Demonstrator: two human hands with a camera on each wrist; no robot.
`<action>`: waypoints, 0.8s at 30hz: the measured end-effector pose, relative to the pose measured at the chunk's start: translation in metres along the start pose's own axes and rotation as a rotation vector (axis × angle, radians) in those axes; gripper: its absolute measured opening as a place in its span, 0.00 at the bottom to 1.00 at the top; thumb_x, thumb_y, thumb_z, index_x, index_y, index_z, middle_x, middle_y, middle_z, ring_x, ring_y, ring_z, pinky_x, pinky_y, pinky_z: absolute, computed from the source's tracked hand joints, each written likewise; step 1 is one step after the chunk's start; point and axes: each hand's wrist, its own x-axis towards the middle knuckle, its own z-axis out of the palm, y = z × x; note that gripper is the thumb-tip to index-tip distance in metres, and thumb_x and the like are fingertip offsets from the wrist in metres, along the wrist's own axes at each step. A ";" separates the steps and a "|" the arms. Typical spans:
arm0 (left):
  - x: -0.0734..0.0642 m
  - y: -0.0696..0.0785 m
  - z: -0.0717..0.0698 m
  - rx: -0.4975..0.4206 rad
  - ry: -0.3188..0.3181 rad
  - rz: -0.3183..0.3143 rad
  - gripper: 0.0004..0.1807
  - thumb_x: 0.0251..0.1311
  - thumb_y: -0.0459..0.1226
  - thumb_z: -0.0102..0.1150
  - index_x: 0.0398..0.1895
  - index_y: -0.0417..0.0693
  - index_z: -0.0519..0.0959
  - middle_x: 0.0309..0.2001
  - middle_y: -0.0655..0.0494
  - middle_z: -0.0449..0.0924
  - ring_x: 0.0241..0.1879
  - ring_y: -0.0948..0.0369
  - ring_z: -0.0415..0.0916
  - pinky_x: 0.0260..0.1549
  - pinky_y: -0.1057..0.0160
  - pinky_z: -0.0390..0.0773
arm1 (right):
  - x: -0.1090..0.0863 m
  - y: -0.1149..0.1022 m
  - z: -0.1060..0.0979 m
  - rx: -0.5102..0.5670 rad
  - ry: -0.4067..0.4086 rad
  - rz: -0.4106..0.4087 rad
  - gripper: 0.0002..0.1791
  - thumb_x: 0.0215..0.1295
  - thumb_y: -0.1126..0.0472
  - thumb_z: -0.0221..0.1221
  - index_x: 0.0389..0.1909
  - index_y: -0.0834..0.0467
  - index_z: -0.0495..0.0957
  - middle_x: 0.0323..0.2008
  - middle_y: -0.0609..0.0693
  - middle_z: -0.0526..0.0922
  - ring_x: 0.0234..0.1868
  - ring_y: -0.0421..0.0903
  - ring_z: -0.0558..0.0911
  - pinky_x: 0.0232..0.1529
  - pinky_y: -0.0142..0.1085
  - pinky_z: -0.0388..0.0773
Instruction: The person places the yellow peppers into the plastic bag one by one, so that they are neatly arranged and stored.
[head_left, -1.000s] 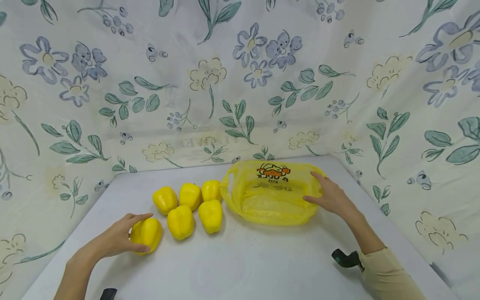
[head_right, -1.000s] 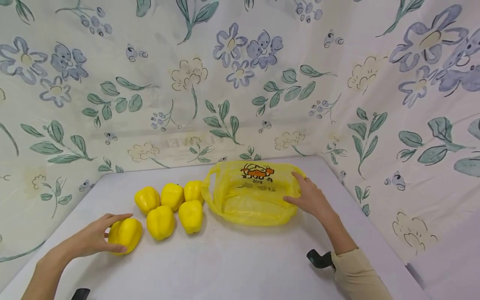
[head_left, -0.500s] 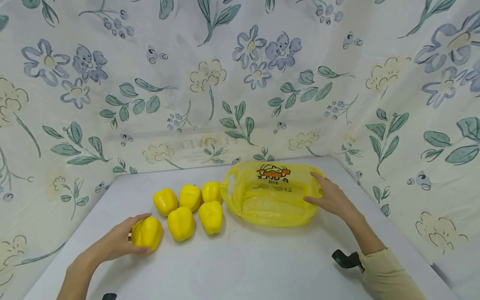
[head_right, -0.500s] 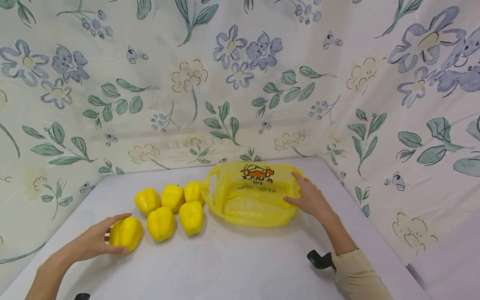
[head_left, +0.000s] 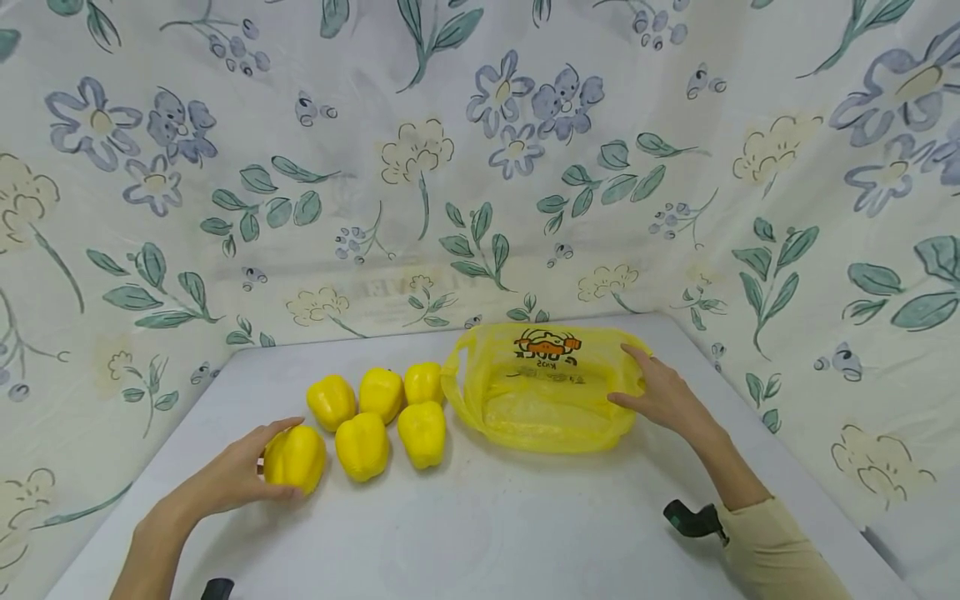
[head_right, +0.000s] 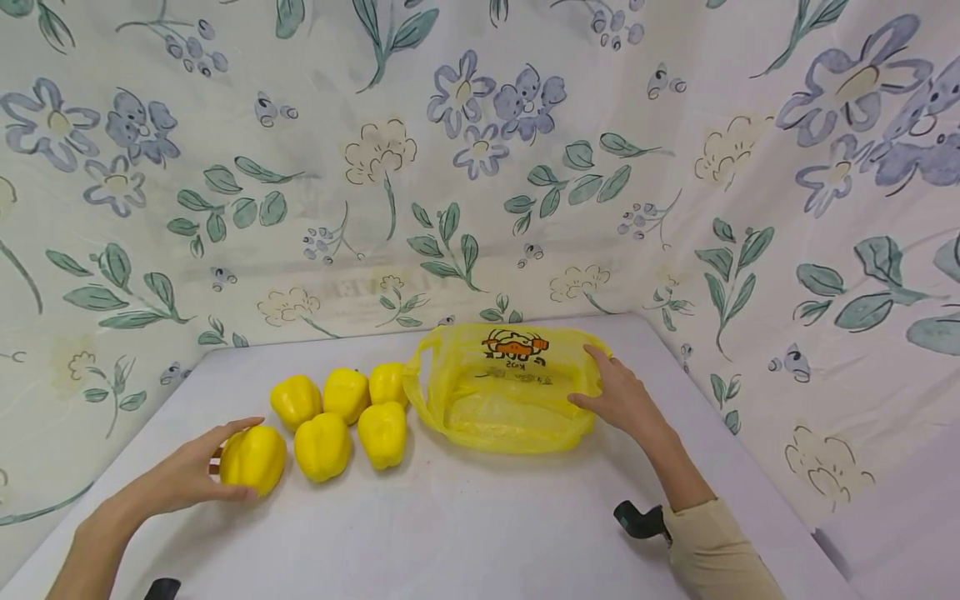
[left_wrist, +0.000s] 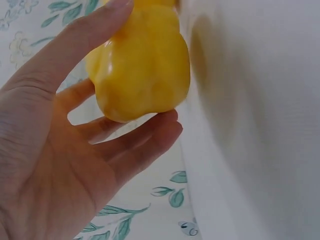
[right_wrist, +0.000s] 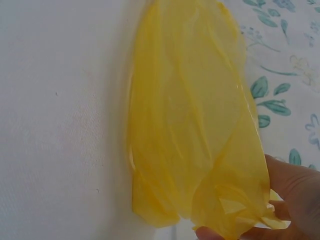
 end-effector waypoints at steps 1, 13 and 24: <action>0.001 0.001 -0.001 0.002 0.007 0.008 0.55 0.41 0.56 0.76 0.72 0.47 0.60 0.66 0.38 0.69 0.58 0.45 0.71 0.48 0.46 0.82 | 0.000 0.000 0.000 0.001 0.000 -0.001 0.49 0.59 0.49 0.67 0.74 0.63 0.53 0.70 0.71 0.61 0.65 0.71 0.67 0.62 0.65 0.69; 0.012 0.020 -0.012 0.025 0.057 0.084 0.54 0.42 0.55 0.76 0.72 0.46 0.60 0.66 0.37 0.68 0.56 0.44 0.72 0.46 0.44 0.83 | 0.000 0.000 0.001 -0.002 0.005 -0.004 0.48 0.60 0.49 0.67 0.74 0.63 0.54 0.69 0.71 0.62 0.63 0.70 0.71 0.60 0.65 0.71; 0.017 0.029 -0.024 0.067 0.074 0.108 0.55 0.42 0.57 0.76 0.72 0.46 0.61 0.64 0.38 0.69 0.57 0.45 0.71 0.48 0.42 0.82 | -0.001 -0.001 0.001 0.007 0.008 -0.007 0.48 0.60 0.50 0.67 0.74 0.63 0.53 0.70 0.71 0.62 0.62 0.69 0.73 0.58 0.62 0.74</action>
